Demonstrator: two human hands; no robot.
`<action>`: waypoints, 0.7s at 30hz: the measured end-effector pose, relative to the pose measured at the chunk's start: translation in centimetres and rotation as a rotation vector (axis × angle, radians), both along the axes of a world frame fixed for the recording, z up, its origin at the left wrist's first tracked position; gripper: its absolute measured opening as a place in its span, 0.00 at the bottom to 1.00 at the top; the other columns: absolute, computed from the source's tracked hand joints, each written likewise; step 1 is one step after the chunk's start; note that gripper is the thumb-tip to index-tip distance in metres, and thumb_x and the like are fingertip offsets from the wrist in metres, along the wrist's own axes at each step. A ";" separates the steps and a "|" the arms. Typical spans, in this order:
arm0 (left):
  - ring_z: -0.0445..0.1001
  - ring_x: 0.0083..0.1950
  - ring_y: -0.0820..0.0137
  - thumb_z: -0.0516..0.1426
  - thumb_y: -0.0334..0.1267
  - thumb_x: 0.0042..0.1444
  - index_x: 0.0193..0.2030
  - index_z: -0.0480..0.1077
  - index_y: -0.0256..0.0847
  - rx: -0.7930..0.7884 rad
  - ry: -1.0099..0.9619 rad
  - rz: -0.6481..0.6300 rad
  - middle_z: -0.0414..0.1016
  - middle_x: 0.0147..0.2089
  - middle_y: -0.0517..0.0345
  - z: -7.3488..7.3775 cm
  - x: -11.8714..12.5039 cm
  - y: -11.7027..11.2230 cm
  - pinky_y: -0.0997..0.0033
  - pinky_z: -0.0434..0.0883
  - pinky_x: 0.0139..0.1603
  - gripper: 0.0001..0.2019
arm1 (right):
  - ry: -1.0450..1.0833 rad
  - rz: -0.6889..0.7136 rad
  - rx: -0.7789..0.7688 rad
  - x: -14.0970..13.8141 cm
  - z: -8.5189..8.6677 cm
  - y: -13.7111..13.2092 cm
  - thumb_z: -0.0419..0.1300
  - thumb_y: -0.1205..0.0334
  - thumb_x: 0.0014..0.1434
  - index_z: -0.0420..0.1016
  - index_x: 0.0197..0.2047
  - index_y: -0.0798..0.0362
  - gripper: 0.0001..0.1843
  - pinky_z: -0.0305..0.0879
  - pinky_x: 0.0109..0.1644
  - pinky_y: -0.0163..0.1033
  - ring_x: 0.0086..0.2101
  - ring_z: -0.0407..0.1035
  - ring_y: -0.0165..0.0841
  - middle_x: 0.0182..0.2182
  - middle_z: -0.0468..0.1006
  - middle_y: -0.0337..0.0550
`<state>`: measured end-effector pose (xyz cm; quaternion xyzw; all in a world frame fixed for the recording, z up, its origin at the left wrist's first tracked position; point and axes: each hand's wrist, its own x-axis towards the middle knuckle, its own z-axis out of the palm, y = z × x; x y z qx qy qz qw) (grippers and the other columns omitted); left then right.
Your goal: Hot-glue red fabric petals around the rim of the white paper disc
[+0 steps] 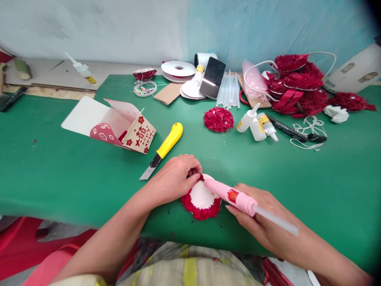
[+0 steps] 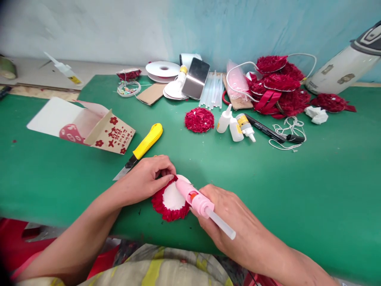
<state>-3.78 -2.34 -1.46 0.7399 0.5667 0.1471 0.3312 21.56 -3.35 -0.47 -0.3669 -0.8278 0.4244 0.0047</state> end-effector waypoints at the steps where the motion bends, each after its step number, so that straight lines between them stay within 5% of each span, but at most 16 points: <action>1: 0.68 0.34 0.71 0.53 0.29 0.57 0.34 0.71 0.39 0.000 0.001 0.001 0.71 0.33 0.59 0.0 0.0 0.0 0.72 0.65 0.36 0.06 | 0.000 0.002 -0.001 0.0 0.0 0.0 0.41 0.57 0.71 0.54 0.34 0.49 0.13 0.53 0.33 0.39 0.30 0.58 0.31 0.32 0.64 0.37; 12: 0.67 0.33 0.72 0.53 0.30 0.56 0.33 0.70 0.40 -0.010 0.004 0.014 0.70 0.33 0.60 0.0 0.0 0.0 0.72 0.65 0.35 0.05 | 0.017 0.110 0.120 0.1 0.1 -0.1 0.47 0.65 0.68 0.57 0.34 0.50 0.08 0.48 0.31 0.38 0.29 0.57 0.31 0.31 0.64 0.36; 21: 0.67 0.34 0.71 0.53 0.30 0.57 0.34 0.69 0.40 -0.018 0.016 0.001 0.69 0.33 0.60 0.2 -0.2 0.1 0.72 0.64 0.35 0.05 | -0.019 0.034 0.104 -0.1 0.8 0.1 0.45 0.61 0.70 0.58 0.34 0.49 0.10 0.54 0.32 0.38 0.29 0.62 0.31 0.31 0.67 0.36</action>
